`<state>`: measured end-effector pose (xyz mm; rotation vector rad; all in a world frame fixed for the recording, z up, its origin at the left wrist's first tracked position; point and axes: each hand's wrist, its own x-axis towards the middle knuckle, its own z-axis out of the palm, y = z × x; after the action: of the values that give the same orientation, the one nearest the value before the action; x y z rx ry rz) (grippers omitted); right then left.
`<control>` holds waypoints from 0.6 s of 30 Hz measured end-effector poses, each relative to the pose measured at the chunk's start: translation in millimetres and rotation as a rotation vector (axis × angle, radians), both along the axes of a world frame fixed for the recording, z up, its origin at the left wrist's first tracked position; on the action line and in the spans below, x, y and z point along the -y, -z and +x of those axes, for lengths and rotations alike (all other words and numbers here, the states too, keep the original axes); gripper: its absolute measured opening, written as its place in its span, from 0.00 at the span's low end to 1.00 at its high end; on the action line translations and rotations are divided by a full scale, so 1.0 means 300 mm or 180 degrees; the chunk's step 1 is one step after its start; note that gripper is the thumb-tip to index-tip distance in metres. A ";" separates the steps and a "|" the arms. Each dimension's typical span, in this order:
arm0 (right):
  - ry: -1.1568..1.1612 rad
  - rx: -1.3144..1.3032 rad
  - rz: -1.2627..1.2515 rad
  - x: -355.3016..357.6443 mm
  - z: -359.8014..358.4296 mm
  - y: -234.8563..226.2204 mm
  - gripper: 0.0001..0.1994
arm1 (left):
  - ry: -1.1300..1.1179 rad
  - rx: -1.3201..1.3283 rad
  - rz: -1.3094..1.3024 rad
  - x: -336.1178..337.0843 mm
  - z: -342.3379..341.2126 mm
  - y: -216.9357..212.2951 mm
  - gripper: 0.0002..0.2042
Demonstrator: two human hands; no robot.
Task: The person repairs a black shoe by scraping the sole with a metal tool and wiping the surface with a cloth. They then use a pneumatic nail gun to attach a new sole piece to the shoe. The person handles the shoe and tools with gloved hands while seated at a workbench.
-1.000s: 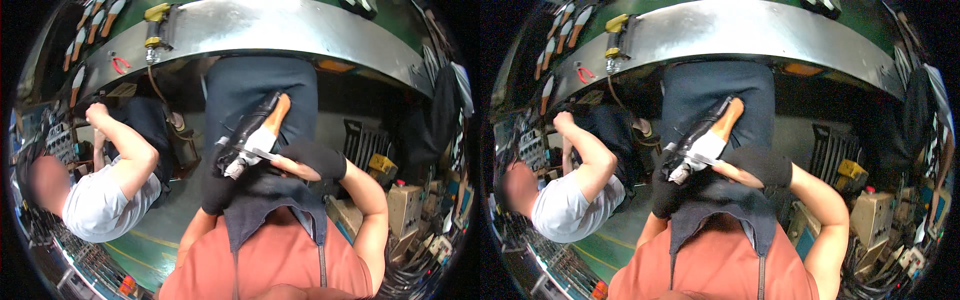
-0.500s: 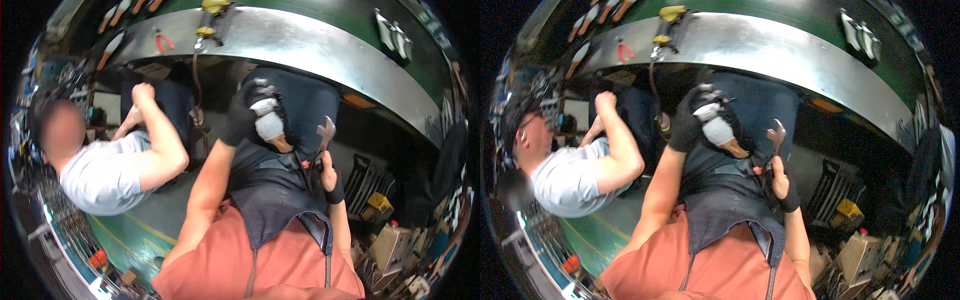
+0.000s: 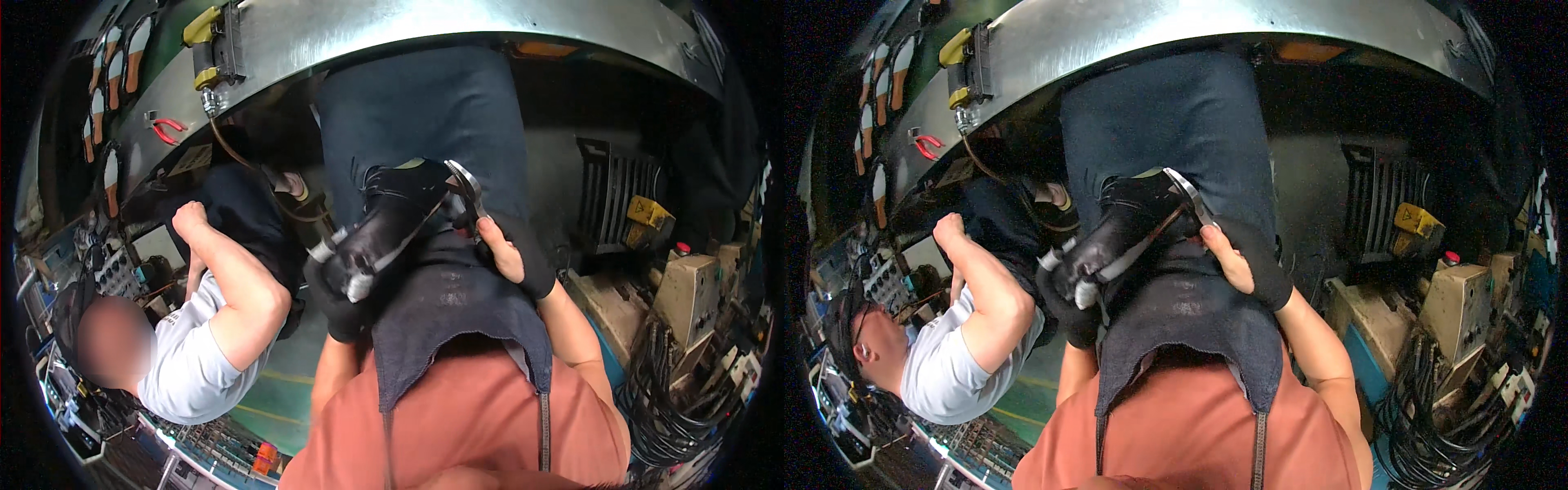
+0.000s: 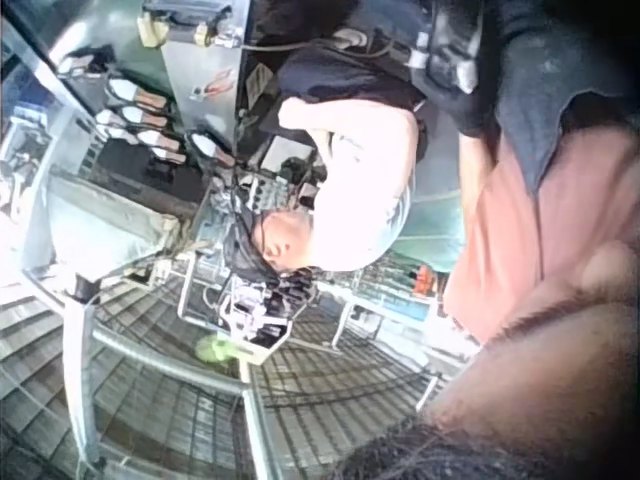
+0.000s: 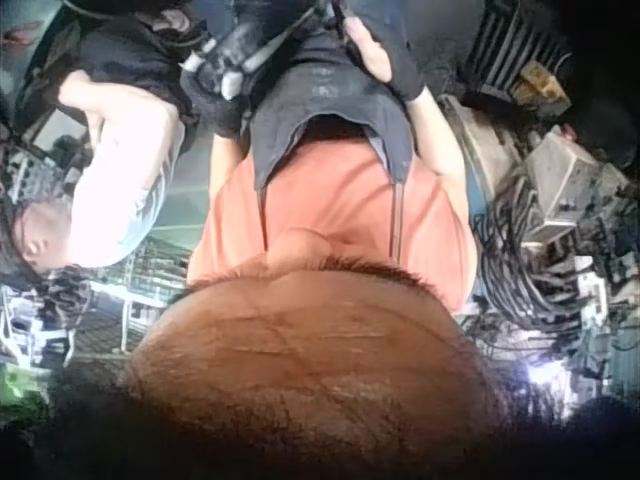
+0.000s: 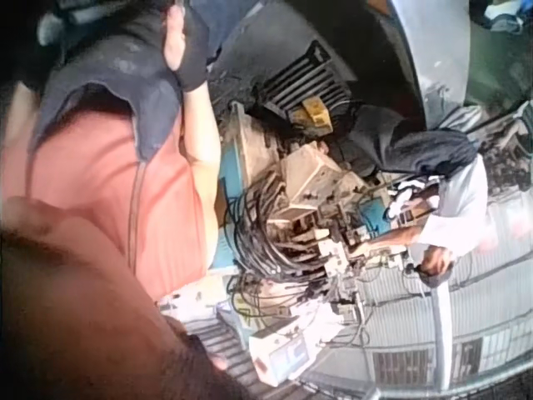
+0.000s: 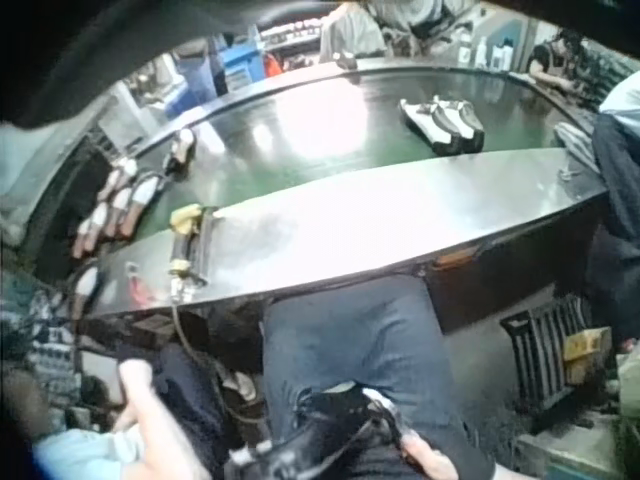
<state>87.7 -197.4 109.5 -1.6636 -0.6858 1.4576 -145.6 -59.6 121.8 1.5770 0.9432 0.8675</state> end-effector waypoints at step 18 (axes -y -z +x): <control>0.0676 -0.0752 0.0239 -0.001 0.022 0.094 0.30 | 0.0945 0.0386 -0.1094 -0.500 0.502 0.014 0.17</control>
<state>94.2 -197.2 81.5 -1.4310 -0.4146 1.4274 5.1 90.3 117.6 1.3092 0.7051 0.5519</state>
